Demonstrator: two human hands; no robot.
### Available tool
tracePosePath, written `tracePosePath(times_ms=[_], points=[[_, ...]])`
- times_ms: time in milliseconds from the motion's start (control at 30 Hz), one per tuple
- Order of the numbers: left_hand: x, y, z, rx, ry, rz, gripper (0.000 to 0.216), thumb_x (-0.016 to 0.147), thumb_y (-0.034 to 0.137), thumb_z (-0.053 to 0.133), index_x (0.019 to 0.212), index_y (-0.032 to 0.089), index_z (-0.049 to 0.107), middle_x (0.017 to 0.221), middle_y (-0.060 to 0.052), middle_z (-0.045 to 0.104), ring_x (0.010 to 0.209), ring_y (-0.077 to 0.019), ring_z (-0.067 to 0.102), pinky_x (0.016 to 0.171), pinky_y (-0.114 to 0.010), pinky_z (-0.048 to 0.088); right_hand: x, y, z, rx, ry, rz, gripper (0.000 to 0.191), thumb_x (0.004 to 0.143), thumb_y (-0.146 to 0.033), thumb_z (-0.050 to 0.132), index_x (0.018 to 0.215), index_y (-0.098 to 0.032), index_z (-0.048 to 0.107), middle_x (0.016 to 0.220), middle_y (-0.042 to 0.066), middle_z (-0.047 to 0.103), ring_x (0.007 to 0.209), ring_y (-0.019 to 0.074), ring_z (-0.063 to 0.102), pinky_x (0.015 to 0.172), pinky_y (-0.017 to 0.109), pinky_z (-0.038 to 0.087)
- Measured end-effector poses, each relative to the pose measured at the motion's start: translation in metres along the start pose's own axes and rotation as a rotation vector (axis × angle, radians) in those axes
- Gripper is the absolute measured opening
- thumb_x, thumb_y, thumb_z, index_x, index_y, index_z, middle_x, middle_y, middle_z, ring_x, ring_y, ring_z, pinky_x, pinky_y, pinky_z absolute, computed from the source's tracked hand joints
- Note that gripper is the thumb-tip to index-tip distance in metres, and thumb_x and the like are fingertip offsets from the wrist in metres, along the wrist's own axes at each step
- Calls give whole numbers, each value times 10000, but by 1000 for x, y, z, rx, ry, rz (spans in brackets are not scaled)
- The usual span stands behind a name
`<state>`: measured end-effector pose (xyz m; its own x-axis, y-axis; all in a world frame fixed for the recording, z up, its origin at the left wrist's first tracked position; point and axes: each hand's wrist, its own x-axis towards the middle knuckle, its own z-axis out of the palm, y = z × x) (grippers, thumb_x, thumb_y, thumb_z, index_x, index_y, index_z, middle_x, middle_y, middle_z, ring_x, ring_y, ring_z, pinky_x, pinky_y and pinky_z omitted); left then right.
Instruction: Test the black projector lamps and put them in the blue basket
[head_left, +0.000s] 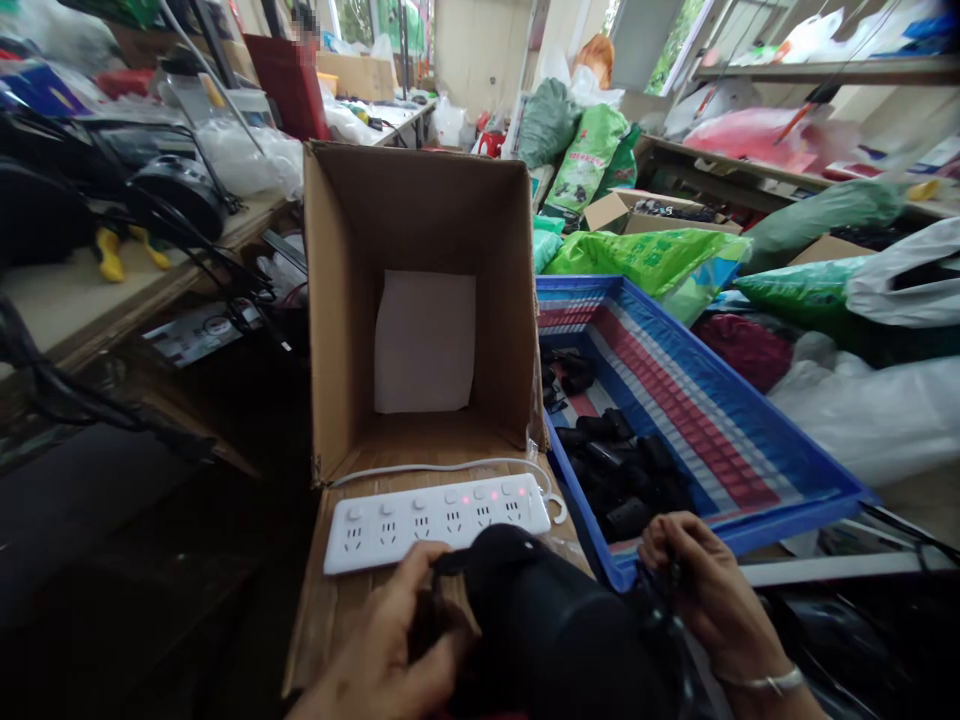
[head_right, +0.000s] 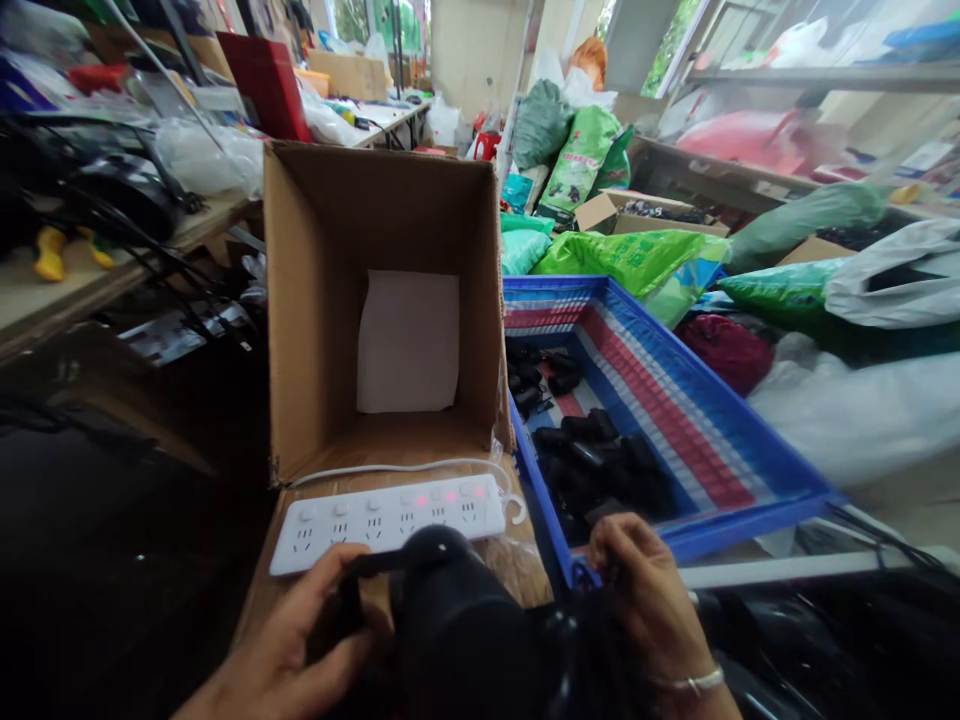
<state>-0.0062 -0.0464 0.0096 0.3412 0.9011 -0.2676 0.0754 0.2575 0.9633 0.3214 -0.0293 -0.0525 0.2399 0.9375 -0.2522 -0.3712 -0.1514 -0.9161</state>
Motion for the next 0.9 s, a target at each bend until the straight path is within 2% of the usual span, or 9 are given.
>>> tracePosePath(times_ms=[100,200,333,500,600,667,733,833,900], points=[[-5,0,-19,-129,64,-121,376,767,457,580,1049,234,470,725,6,623,641,-145,559,584,-225,446,-13,0,-3,-200,-317,-42,204,678,-354,771,639,-215,627,615,-27,564,583,105,512,554,223,416],[-8,-2,-32,-154,135,-137,468,744,512,614,1093,249,448,783,-4,633,692,-158,569,582,-218,462,-19,-1,-2,-428,-515,-33,245,576,-381,829,658,-214,668,636,-10,592,602,130,508,563,250,377],[-7,-1,-38,-188,180,-105,406,755,450,644,1058,269,443,752,33,609,706,-138,564,647,-205,481,-23,0,15,-680,-694,-92,328,509,-403,850,691,-184,688,662,11,607,645,153,531,589,260,389],[-8,0,-43,-268,297,-125,491,699,421,709,1087,271,448,767,18,630,694,-169,603,577,-230,515,-30,0,48,-969,-841,-195,231,603,-332,815,680,-160,681,690,30,614,693,172,566,608,250,426],[-5,0,-44,-296,335,-109,539,673,394,739,1099,247,443,721,9,636,651,-181,615,532,-245,522,-30,2,62,-1140,-841,-277,78,741,-193,705,707,-167,640,793,42,620,789,184,567,684,256,442],[0,0,-43,-318,324,-92,532,679,372,738,1094,231,436,729,-5,650,646,-187,620,521,-260,532,-25,5,70,-1185,-779,-338,92,830,-146,572,753,-174,615,821,48,608,813,181,559,723,267,443],[7,2,-40,-363,313,-71,509,688,348,732,1078,217,434,743,-24,668,652,-201,630,521,-295,550,-14,8,78,-1124,-681,-396,144,877,-168,498,783,-172,607,835,59,602,802,173,557,731,271,446],[21,5,-35,-434,306,15,464,710,306,718,1056,197,430,715,-36,683,634,-208,642,528,-337,566,10,15,87,-962,-530,-480,129,869,-224,522,803,-160,614,906,80,584,812,172,555,727,268,452],[30,6,-31,-463,295,68,427,724,279,708,1038,189,433,704,-29,683,629,-197,646,533,-334,572,25,20,93,-931,-490,-499,116,848,-233,545,785,-158,608,823,59,564,736,158,539,656,252,447]])
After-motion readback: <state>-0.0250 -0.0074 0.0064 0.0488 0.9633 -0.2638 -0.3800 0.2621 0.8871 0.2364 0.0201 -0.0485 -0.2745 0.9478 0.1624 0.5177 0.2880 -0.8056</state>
